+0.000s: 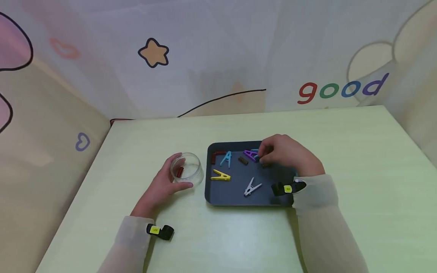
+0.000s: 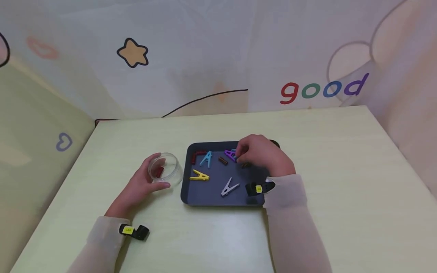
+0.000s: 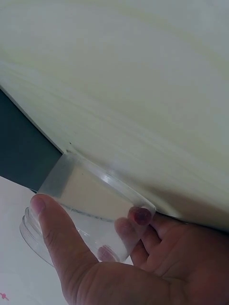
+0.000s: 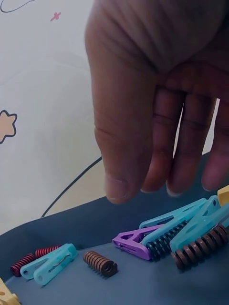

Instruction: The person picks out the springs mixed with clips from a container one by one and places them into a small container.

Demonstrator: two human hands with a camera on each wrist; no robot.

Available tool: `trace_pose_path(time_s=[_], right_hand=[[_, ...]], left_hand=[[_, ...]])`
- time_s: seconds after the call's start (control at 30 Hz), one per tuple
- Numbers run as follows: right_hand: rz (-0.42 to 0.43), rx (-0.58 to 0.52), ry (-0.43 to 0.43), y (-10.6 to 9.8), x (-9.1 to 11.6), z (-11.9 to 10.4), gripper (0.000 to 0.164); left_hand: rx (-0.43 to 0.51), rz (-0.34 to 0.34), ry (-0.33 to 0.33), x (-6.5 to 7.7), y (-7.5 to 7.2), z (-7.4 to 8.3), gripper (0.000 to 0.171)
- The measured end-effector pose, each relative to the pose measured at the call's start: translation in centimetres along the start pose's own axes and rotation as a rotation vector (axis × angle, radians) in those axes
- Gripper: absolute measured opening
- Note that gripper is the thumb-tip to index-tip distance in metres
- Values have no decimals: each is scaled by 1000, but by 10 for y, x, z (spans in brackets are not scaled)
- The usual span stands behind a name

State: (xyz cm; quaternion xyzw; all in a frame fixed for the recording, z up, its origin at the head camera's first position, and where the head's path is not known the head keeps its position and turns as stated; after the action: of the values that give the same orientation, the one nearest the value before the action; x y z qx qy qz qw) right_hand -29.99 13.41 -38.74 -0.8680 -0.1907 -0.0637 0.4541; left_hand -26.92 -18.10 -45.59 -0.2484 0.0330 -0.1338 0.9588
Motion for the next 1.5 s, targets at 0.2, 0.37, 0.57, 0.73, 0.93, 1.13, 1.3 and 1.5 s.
trace_pose_path(time_s=[0.2,0.37,0.57,0.73,0.93,1.13,1.3,1.5], right_hand=[[-15,24,24,2,-2,3,8],[-18,56,34,5,-2,6,4],[-21,83,36,7,-5,9,4],[-35,84,36,9,-7,12,3],[-52,90,40,13,-9,14,4],[-49,110,32,14,-10,12,5],[-48,128,41,15,-12,13,2],[-39,128,55,18,-14,13,7]], left_hand=[[5,6,0,2,2,-2,100],[8,4,12,3,2,0,100],[8,0,22,1,2,1,101],[2,0,24,0,2,2,101],[10,-4,34,-2,3,0,101],[9,-3,36,-1,2,0,103],[11,2,35,-1,1,1,100],[8,3,29,-1,1,1,100]])
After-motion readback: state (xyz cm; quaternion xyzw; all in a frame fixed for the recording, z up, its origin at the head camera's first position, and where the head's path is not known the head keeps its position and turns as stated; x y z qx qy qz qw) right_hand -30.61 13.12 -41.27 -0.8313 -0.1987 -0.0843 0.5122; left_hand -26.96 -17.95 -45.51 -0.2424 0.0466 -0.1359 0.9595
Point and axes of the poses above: each hand's wrist, its own x-axis away from the middle knuckle, its own y-axis out of the palm, z = x × y, the point moved 10 cm from there along -x, towards the middle knuckle, and after that the axes turned 7 degrees about y, right-handed, at the moved point
